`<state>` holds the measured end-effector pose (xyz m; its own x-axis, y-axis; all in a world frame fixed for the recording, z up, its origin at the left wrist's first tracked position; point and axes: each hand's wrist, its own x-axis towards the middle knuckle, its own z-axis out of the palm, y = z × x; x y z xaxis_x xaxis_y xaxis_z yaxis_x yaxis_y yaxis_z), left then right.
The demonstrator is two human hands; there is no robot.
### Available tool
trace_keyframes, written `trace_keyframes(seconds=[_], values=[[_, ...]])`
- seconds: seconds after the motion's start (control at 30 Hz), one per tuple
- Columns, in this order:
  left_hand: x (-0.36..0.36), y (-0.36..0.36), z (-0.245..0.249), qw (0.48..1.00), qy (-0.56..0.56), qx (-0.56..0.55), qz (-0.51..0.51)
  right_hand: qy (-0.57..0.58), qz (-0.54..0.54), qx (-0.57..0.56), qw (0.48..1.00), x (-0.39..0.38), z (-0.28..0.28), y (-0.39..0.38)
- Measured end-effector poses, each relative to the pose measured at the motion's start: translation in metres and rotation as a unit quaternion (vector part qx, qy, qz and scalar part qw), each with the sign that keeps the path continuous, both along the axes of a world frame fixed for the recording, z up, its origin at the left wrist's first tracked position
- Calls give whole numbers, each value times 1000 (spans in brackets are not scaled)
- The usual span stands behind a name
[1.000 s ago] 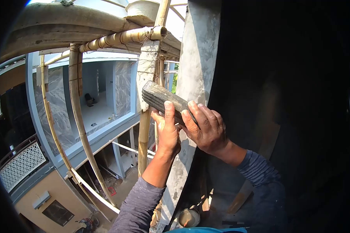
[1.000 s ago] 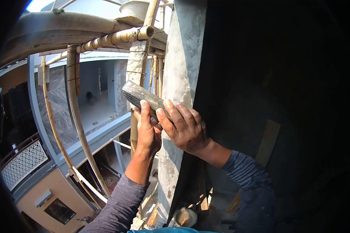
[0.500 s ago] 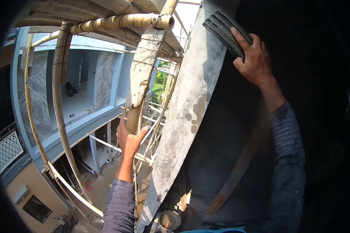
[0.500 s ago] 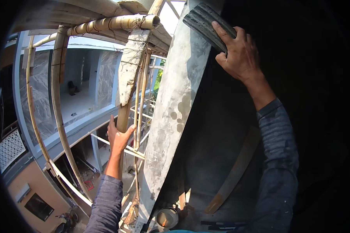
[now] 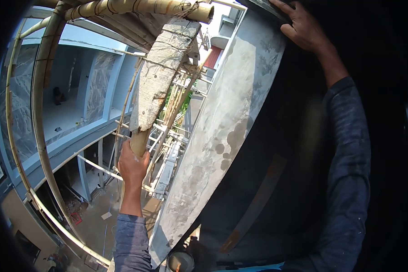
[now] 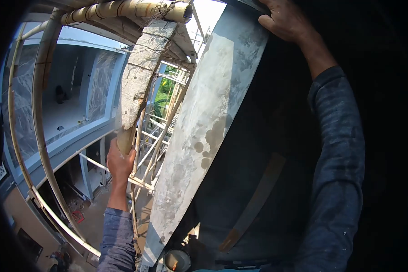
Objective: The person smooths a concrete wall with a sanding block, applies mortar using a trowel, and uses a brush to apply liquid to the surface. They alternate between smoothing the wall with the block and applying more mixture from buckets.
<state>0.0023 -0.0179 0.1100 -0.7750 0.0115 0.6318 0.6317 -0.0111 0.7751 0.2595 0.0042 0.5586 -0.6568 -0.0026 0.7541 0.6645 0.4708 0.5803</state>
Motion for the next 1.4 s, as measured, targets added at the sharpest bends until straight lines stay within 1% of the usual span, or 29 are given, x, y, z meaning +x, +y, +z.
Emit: trace_keyframes(seconds=[0.07,0.1,0.17,0.2,0.27,0.3,0.33,0.4,0.47,0.5,0.57,0.6,0.67,0.7,0.73,0.8,0.93,1.0,1.07,1.1,1.13,1.2,1.23,1.27,1.37,1.4], values=[[0,1,1,1000,2,13,-6,-2,-38,74,997,1,12,6],[0,0,0,1000,0,4,-2,-4,-45,80,996,6,22,17],[-2,0,-3,1000,-7,2,-6,-127,61,117,983,22,45,42],[-3,1,-4,1000,-9,9,-14,-130,53,122,982,32,44,40],[-6,3,-7,999,-10,17,-26,-200,86,-1,976,55,24,29],[-4,0,-6,1000,-7,16,-19,-172,168,-60,969,66,19,39],[-3,0,-6,999,-13,24,-27,-142,246,-121,951,75,13,49],[-3,0,-6,999,-10,35,-34,-136,251,-100,953,72,4,45],[-2,-3,-5,998,-24,34,-44,-80,295,-75,949,59,-1,46],[-2,-3,-5,998,-13,40,-40,-85,292,-74,950,51,4,46],[-3,-4,-6,998,5,47,-43,-139,237,16,961,30,19,47],[-3,-3,-6,998,0,47,-45,-144,235,15,961,21,24,45],[-4,-2,-7,998,-5,49,-49,-132,152,94,975,10,34,44],[-4,-2,-7,997,-8,46,-54,-136,152,103,974,5,36,47],[-4,-3,-6,997,-8,51,-60,-138,147,100,974,4,35,48],[-4,-4,-7,996,-11,57,-69,-107,99,121,982,-3,34,44],[-5,-4,-8,996,-1,60,-72,-127,101,126,979,-5,21,31],[-6,-3,-8,995,-4,65,-74,-199,81,79,973,4,2,19],[-5,-3,-8,995,2,69,-68,-244,79,37,966,18,-16,8],[-6,-3,-8,995,1,70,-69,-230,64,33,971,25,-19,10],[-5,-3,-8,995,-5,69,-76,-231,62,33,970,27,-16,14],[-5,-3,-8,994,-12,69,-82,-179,131,58,973,29,-10,23],[-6,-4,-8,994,-6,69,-83,-164,133,78,974,25,-5,23],[-6,-4,-9,994,-1,68,-85,-166,135,78,974,21,1,24],[-7,-5,-9,993,1,70,-91,-155,84,123,977,10,24,28],[-7,-5,-10,993,-1,68,-94,-157,82,119,977,6,27,29]])
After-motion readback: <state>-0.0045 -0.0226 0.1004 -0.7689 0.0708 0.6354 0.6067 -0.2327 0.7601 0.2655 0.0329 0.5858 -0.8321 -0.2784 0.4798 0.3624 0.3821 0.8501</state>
